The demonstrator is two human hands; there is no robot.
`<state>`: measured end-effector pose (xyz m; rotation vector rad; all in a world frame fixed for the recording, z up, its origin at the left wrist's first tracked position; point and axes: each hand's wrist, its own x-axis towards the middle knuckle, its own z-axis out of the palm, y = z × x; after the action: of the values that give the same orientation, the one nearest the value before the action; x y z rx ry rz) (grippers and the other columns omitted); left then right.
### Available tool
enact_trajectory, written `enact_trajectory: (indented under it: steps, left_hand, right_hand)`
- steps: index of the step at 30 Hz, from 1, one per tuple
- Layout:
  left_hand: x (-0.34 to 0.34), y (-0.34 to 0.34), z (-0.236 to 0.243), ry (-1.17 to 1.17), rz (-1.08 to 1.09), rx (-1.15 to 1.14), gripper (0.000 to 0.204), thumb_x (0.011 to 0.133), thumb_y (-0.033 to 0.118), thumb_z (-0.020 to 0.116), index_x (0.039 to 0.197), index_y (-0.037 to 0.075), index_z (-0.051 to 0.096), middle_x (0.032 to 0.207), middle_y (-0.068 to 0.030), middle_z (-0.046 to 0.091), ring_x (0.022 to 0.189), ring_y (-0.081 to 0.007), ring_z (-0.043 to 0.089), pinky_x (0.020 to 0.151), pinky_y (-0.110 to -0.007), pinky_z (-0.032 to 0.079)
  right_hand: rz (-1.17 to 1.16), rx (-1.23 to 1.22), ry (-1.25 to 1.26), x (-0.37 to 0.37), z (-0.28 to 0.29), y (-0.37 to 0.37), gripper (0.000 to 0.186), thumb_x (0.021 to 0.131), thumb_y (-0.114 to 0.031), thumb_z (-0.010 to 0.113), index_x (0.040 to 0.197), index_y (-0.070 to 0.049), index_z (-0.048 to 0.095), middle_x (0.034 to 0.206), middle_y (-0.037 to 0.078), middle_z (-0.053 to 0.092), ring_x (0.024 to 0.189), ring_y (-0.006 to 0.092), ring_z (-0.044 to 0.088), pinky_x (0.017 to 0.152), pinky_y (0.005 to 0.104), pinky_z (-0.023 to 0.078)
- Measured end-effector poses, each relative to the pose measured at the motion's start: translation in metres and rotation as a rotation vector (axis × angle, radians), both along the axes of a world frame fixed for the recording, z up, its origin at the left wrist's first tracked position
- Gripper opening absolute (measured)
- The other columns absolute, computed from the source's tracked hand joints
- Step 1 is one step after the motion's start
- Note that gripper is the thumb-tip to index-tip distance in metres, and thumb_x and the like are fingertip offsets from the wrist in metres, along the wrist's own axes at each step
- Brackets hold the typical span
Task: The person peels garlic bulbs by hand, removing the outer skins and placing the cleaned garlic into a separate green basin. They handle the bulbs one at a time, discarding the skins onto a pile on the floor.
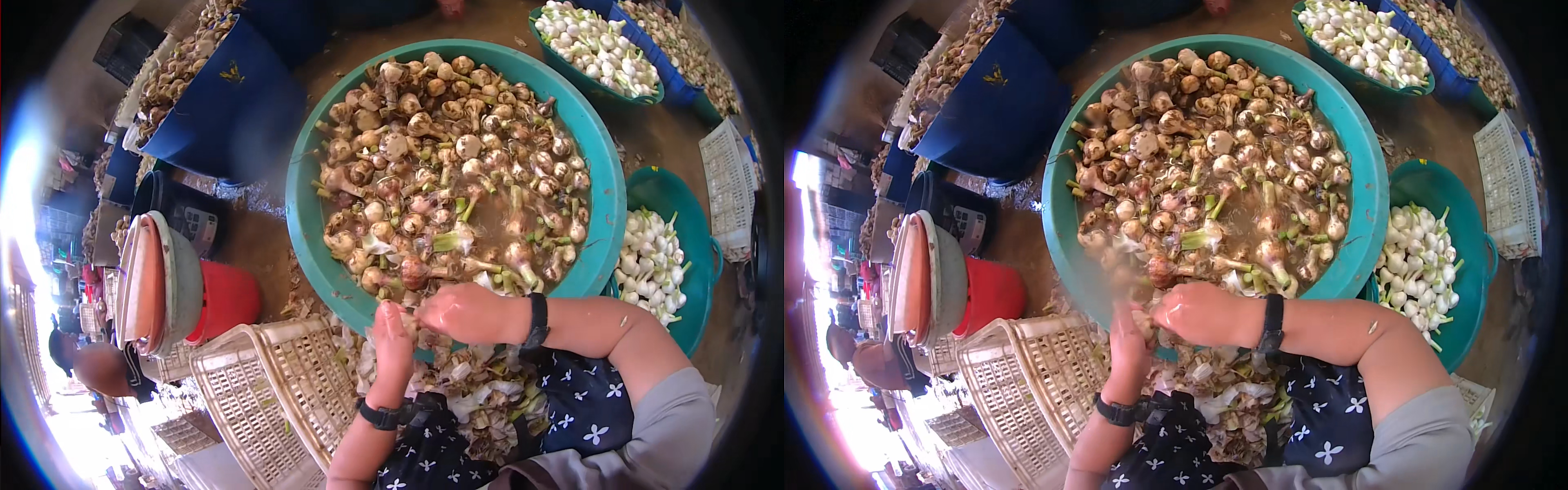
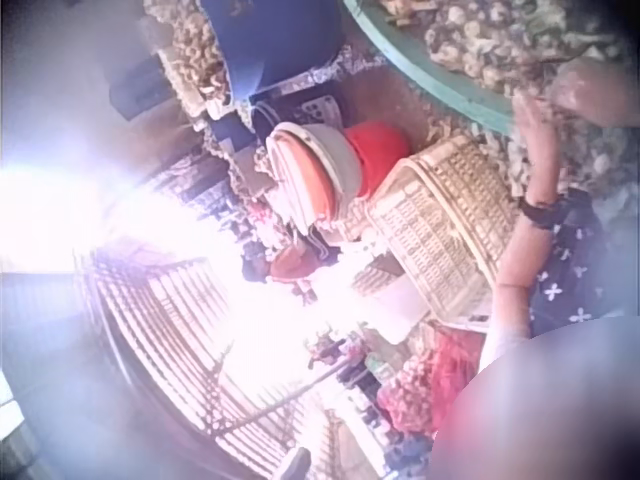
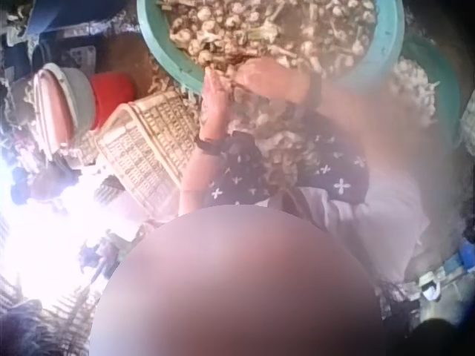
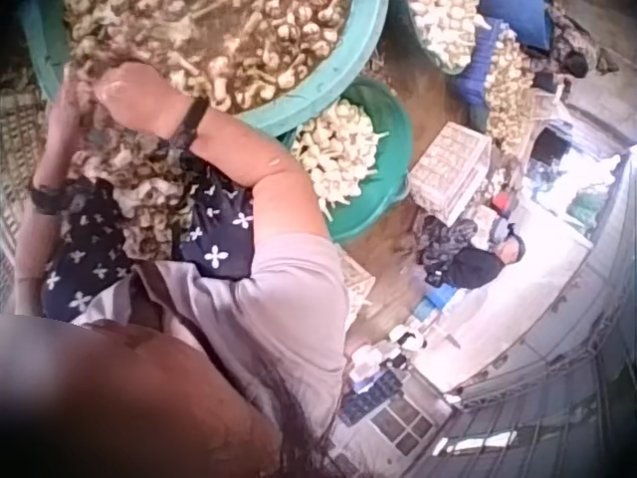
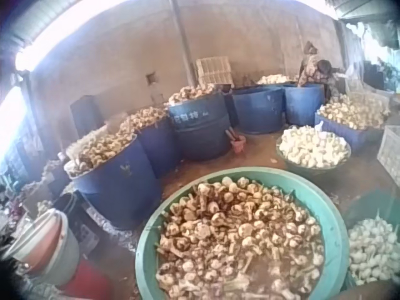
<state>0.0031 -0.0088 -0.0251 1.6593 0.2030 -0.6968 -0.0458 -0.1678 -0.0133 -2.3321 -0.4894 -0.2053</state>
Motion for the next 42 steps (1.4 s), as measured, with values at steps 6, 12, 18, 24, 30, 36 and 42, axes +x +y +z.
enact_trajectory:
  steps: [6,12,18,24,30,36,42]
  left_hand:
    - [0.000,0.002,-0.005,-0.388,-0.312,0.191,0.043,0.096,0.036,0.034,0.078,0.001,0.053,0.066,-0.0017,0.045,0.060,-0.0107,0.041,0.056,-0.026,0.037]
    - [0.003,0.005,-0.003,-0.344,-0.311,0.064,0.035,0.095,0.030,0.036,0.091,0.001,0.056,0.068,-0.0019,0.047,0.065,-0.0107,0.043,0.061,-0.026,0.038]
    - [0.005,0.007,0.006,-0.303,-0.397,0.198,0.035,0.094,0.027,0.035,0.098,0.000,0.056,0.087,-0.0083,0.057,0.080,-0.0171,0.051,0.076,-0.030,0.040]
    - [0.002,0.017,0.006,-0.469,-0.382,0.061,0.028,0.092,0.018,0.045,0.111,-0.001,0.052,0.103,-0.0140,0.058,0.090,-0.0179,0.055,0.081,-0.031,0.043]
    - [-0.010,0.005,0.031,-1.195,-0.776,0.398,0.033,0.078,-0.003,0.052,0.111,-0.003,0.054,0.117,-0.0226,0.053,0.110,-0.0350,0.050,0.093,-0.040,0.040]
    - [-0.005,0.017,0.021,-0.767,-0.374,0.234,0.026,0.078,-0.009,0.048,0.102,-0.002,0.056,0.116,-0.0221,0.053,0.102,-0.0307,0.056,0.087,-0.040,0.045]
    - [0.000,0.025,0.014,0.312,0.381,-0.739,0.014,0.090,0.013,0.050,0.101,0.005,0.052,0.107,-0.0097,0.058,0.091,-0.0200,0.059,0.077,-0.030,0.052]
  right_hand:
    - [-0.063,-0.467,-0.087,-0.005,-0.002,0.015,0.014,0.075,-0.017,0.057,0.067,-0.005,0.057,0.059,0.008,0.056,0.057,0.0241,0.058,0.047,0.0308,0.044]
    - [-0.048,0.431,0.322,-0.001,-0.020,0.002,0.017,0.079,-0.016,0.053,0.072,-0.001,0.057,0.060,0.013,0.058,0.058,0.0293,0.058,0.054,0.0392,0.044]
    - [0.016,-0.040,0.343,0.000,-0.004,0.013,0.015,0.080,-0.010,0.050,0.068,-0.001,0.055,0.071,0.013,0.062,0.067,0.0321,0.060,0.060,0.0406,0.049]
    - [-0.206,0.691,0.621,0.003,-0.022,0.010,0.017,0.084,-0.017,0.054,0.079,-0.001,0.060,0.073,0.014,0.062,0.066,0.0307,0.059,0.060,0.0405,0.048]
    - [-0.365,0.947,1.004,0.012,-0.027,0.000,0.021,0.088,-0.020,0.054,0.083,-0.002,0.062,0.072,0.002,0.060,0.059,0.0089,0.052,0.053,0.0263,0.044]
    - [-0.279,1.358,0.935,0.005,-0.004,0.017,0.020,0.091,-0.020,0.051,0.092,-0.002,0.060,0.078,0.000,0.059,0.068,0.0073,0.053,0.061,0.0235,0.046]
    - [0.002,0.792,0.192,-0.020,0.020,-0.004,0.016,0.088,-0.015,0.055,0.092,-0.001,0.060,0.085,0.006,0.060,0.081,0.0124,0.056,0.072,0.0263,0.046]
